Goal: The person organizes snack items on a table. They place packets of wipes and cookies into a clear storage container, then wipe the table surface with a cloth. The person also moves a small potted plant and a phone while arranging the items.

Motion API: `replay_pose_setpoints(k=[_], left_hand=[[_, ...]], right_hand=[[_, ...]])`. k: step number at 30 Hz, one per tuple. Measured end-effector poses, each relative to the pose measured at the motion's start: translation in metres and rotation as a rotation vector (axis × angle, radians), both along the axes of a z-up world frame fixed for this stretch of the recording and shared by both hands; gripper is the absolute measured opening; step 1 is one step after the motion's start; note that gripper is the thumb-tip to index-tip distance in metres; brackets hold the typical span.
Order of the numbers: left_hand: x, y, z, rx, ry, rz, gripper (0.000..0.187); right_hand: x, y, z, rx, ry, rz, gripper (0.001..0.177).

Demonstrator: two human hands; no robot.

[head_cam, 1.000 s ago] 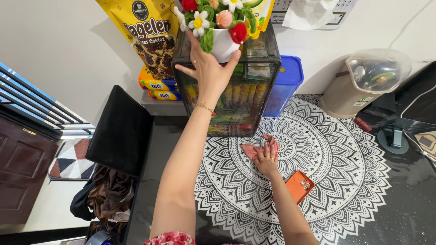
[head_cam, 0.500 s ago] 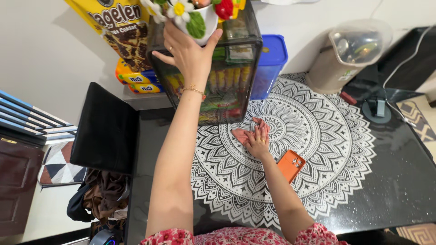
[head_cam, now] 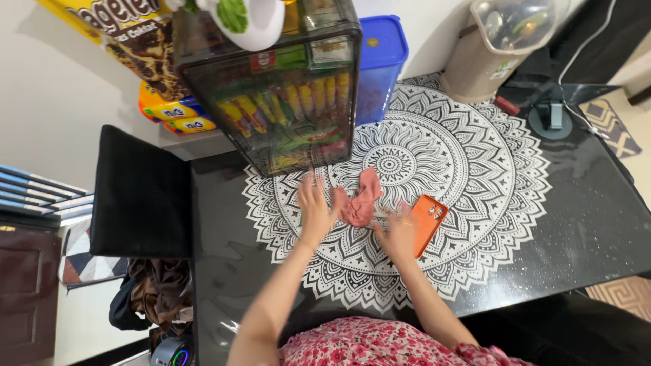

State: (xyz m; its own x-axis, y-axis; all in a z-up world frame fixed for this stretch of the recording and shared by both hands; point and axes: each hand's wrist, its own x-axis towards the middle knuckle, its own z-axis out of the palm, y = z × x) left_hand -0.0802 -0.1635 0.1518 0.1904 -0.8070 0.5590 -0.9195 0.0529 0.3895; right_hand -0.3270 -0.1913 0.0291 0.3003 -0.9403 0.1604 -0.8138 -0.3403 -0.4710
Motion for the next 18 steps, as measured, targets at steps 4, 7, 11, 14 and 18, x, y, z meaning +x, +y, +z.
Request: replay_pose_setpoints(k=[4, 7, 11, 14, 18], left_hand=[[-0.034, 0.044, -0.077, 0.325, -0.017, -0.287, 0.086], [-0.042, 0.032, -0.102, 0.382, -0.08, -0.343, 0.069], [-0.042, 0.016, -0.129, 0.428, -0.023, -0.323, 0.045], [-0.032, 0.032, -0.138, 0.353, -0.116, -0.296, 0.035], [-0.018, 0.054, -0.137, 0.249, -0.08, -0.349, 0.044]], right_hand=[[-0.036, 0.022, 0.041, 0.072, 0.245, -0.456, 0.1], [-0.036, 0.009, 0.043, 0.273, 0.291, -0.439, 0.094], [-0.06, -0.045, 0.019, 0.141, -0.093, -0.457, 0.079], [-0.064, -0.133, 0.03, 0.037, -0.628, -0.237, 0.065], [-0.034, -0.235, 0.126, 0.631, -1.803, 0.246, 0.067]])
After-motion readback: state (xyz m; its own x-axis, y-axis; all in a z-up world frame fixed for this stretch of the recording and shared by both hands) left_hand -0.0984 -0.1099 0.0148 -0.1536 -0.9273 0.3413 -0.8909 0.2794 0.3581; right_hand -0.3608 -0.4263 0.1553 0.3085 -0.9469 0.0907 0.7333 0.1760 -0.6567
